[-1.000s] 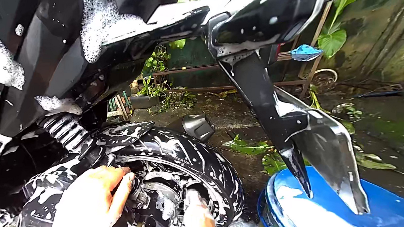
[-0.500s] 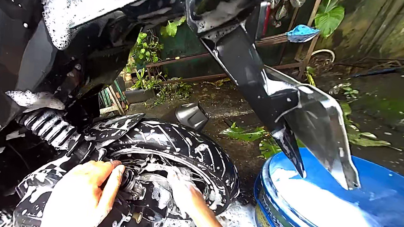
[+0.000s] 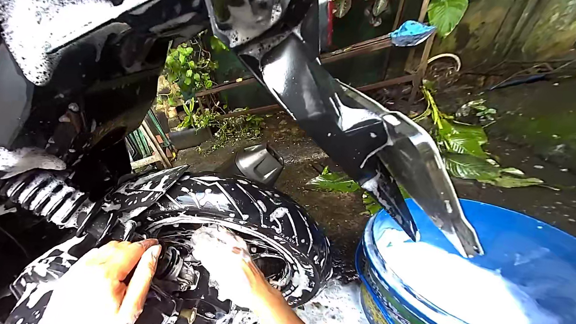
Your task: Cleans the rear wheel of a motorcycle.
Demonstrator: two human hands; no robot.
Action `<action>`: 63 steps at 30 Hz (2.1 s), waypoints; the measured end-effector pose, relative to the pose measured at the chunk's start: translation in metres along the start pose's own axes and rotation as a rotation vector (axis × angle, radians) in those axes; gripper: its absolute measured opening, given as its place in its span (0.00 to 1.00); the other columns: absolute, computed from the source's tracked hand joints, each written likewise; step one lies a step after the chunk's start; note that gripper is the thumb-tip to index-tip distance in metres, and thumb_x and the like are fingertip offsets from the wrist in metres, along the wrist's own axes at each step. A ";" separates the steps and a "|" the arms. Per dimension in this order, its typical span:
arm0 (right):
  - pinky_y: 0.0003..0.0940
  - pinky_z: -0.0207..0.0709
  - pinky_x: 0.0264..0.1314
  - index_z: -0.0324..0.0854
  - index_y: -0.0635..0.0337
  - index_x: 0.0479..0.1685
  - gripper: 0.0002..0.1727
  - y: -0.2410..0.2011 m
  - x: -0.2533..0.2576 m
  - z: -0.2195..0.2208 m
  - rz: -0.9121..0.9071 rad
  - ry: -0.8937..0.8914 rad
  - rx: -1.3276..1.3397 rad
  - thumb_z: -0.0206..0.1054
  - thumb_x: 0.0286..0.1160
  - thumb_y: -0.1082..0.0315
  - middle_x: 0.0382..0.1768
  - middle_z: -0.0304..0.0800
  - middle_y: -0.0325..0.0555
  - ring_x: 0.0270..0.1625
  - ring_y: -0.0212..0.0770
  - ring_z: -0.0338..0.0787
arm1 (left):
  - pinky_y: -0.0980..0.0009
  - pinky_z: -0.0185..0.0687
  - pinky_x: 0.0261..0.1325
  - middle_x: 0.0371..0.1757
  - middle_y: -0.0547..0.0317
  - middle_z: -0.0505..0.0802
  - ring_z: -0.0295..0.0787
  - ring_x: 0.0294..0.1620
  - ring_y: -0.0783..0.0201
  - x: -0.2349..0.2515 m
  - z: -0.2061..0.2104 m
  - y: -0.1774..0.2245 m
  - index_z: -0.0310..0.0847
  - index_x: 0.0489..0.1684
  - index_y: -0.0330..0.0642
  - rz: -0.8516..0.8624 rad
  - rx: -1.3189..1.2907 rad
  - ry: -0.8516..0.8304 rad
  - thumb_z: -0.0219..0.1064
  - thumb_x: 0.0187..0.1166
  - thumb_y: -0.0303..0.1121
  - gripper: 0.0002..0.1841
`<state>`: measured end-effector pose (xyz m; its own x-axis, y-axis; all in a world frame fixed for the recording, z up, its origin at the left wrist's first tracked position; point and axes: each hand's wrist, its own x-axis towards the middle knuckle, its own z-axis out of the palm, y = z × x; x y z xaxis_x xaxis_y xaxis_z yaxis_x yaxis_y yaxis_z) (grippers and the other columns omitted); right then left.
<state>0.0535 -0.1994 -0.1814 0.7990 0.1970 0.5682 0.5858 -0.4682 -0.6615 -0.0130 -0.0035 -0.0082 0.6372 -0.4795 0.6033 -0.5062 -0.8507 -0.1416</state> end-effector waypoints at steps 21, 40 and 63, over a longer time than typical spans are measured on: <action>0.70 0.60 0.82 0.90 0.58 0.60 0.21 -0.015 -0.023 0.007 0.281 0.173 -0.212 0.59 0.82 0.56 0.64 0.89 0.60 0.77 0.65 0.79 | 0.57 0.86 0.43 0.32 0.65 0.96 0.94 0.41 0.64 0.000 0.007 0.001 0.96 0.38 0.52 -0.059 0.002 0.053 0.49 0.87 0.51 0.26; 0.57 0.82 0.67 0.87 0.63 0.62 0.23 0.009 -0.007 -0.022 0.398 0.057 -0.461 0.55 0.88 0.56 0.56 0.93 0.60 0.62 0.59 0.92 | 0.56 0.85 0.44 0.37 0.63 0.97 0.94 0.43 0.63 0.000 0.005 0.002 0.96 0.46 0.52 -0.055 0.031 0.018 0.48 0.87 0.53 0.26; 0.61 0.68 0.81 0.74 0.56 0.81 0.25 0.012 -0.022 -0.029 0.596 -0.376 -0.244 0.46 0.91 0.62 0.77 0.79 0.59 0.81 0.59 0.76 | 0.54 0.87 0.46 0.35 0.62 0.97 0.95 0.43 0.63 0.000 0.007 -0.001 0.96 0.40 0.51 -0.041 -0.003 0.048 0.50 0.87 0.51 0.26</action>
<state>0.0392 -0.2345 -0.1882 0.9900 0.1107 -0.0870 0.0273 -0.7573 -0.6525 -0.0084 -0.0041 -0.0130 0.6286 -0.4334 0.6458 -0.4822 -0.8686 -0.1135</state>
